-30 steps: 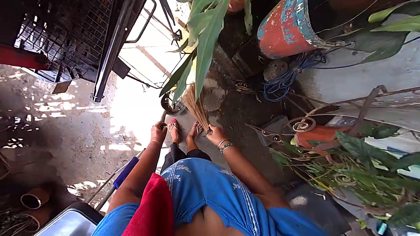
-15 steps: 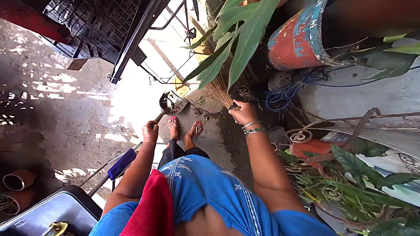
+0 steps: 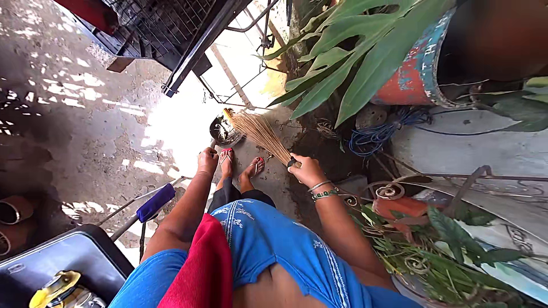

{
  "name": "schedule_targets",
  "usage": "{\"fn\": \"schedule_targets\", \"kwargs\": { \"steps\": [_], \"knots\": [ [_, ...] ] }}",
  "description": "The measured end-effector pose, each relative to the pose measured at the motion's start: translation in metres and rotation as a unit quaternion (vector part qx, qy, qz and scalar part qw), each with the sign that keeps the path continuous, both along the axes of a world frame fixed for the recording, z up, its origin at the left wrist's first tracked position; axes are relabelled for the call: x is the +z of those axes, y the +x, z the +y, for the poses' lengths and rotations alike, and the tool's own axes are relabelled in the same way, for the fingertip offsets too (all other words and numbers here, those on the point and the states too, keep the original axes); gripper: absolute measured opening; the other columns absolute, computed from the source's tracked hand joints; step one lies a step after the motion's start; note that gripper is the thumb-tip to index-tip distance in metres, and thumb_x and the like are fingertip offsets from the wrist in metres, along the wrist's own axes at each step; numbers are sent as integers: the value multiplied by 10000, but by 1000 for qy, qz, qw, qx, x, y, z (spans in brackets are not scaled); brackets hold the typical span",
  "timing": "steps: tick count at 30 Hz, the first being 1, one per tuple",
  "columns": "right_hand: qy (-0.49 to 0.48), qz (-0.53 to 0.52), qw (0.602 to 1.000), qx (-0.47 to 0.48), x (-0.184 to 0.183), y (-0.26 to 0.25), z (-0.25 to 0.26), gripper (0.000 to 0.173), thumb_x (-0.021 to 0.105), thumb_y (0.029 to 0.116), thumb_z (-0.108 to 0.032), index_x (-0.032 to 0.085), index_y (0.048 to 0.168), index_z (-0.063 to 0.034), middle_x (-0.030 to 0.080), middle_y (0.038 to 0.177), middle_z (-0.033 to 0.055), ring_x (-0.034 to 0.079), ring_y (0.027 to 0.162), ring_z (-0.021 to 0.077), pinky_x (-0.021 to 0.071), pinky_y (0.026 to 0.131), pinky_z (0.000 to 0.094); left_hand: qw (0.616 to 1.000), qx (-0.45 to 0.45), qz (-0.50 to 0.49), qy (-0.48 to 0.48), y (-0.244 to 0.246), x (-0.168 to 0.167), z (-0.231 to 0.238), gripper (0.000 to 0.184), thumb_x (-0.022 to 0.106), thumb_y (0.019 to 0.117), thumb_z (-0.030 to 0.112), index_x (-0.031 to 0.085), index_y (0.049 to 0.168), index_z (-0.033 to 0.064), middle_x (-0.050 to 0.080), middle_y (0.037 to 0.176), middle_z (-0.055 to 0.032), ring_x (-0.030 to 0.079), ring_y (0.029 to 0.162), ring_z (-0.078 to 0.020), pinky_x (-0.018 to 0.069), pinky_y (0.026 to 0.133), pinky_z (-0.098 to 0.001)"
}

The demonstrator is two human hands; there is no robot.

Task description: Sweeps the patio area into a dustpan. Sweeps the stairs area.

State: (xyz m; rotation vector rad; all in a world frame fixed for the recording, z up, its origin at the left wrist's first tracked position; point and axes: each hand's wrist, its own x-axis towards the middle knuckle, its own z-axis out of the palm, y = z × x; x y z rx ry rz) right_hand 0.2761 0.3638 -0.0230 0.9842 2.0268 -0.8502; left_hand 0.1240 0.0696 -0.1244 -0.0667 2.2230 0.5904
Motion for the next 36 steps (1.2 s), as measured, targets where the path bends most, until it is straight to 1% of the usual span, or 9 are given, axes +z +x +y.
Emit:
{"fn": "schedule_targets", "kwargs": {
  "steps": [6,9,13,18,21,23,27,32,36],
  "knots": [
    [6,10,1000,-11,-46,-13,-26,608,695,940,-187,520,1507,-56,685,1234,268,670,1118,443,505,958,647,1000,-3,-3,0,2,-3,3,224,600,978,82,707,1161,10,716,1054,-226,666,1070,-412,484,987,-607],
    [-32,-30,998,51,-73,-7,-56,614,702,910,-209,546,1491,-83,696,1213,241,676,1107,419,525,930,637,1000,3,-11,0,0,0,5,226,599,975,75,716,1160,20,711,1062,-234,663,1072,-417,487,973,-613],
    [-81,-44,992,85,-44,15,-58,609,683,926,-235,539,1510,-142,686,1285,196,649,1198,381,491,1014,611,999,31,-11,8,0,6,-1,247,579,984,59,701,1193,9,711,1079,-234,672,1061,-399,499,959,-597],
    [-59,-15,994,89,15,34,-30,592,673,941,-231,540,1513,-162,704,1244,208,666,1160,391,488,1016,598,997,71,19,9,5,11,-27,258,566,998,69,696,1214,15,716,1086,-234,681,1049,-390,505,958,-587],
    [-19,4,998,59,23,32,-6,575,698,946,-230,558,1499,-160,724,1155,229,701,1032,403,524,930,609,996,78,33,4,6,19,-40,250,570,994,65,706,1199,24,713,1089,-242,677,1052,-405,498,952,-605],
    [14,32,999,29,15,24,12,561,730,935,-211,586,1472,-129,724,1108,256,704,946,423,532,857,636,996,78,42,-4,6,25,-46,237,575,992,66,710,1183,24,706,1083,-258,670,1043,-436,492,933,-636],
    [50,62,996,-44,-31,-7,37,592,721,924,-217,564,1481,-89,690,1212,276,688,1047,463,518,912,679,997,56,46,-27,-2,25,-52,257,568,987,85,706,1193,17,706,1097,-255,658,1092,-437,473,975,-643],
    [52,21,997,-52,-93,-39,-2,657,673,919,-195,480,1527,-36,674,1240,283,671,1115,451,513,952,653,998,17,29,-60,-5,29,-35,279,554,993,76,688,1224,-3,694,1153,-258,638,1161,-420,462,1036,-595],
    [-18,-14,999,32,-72,-22,-46,621,709,925,-203,525,1493,-36,674,1234,287,670,1093,467,517,914,669,998,-19,2,-64,-12,27,-17,309,541,1002,85,649,1271,-23,669,1225,-271,613,1225,-425,446,1073,-593]
  ]
}}
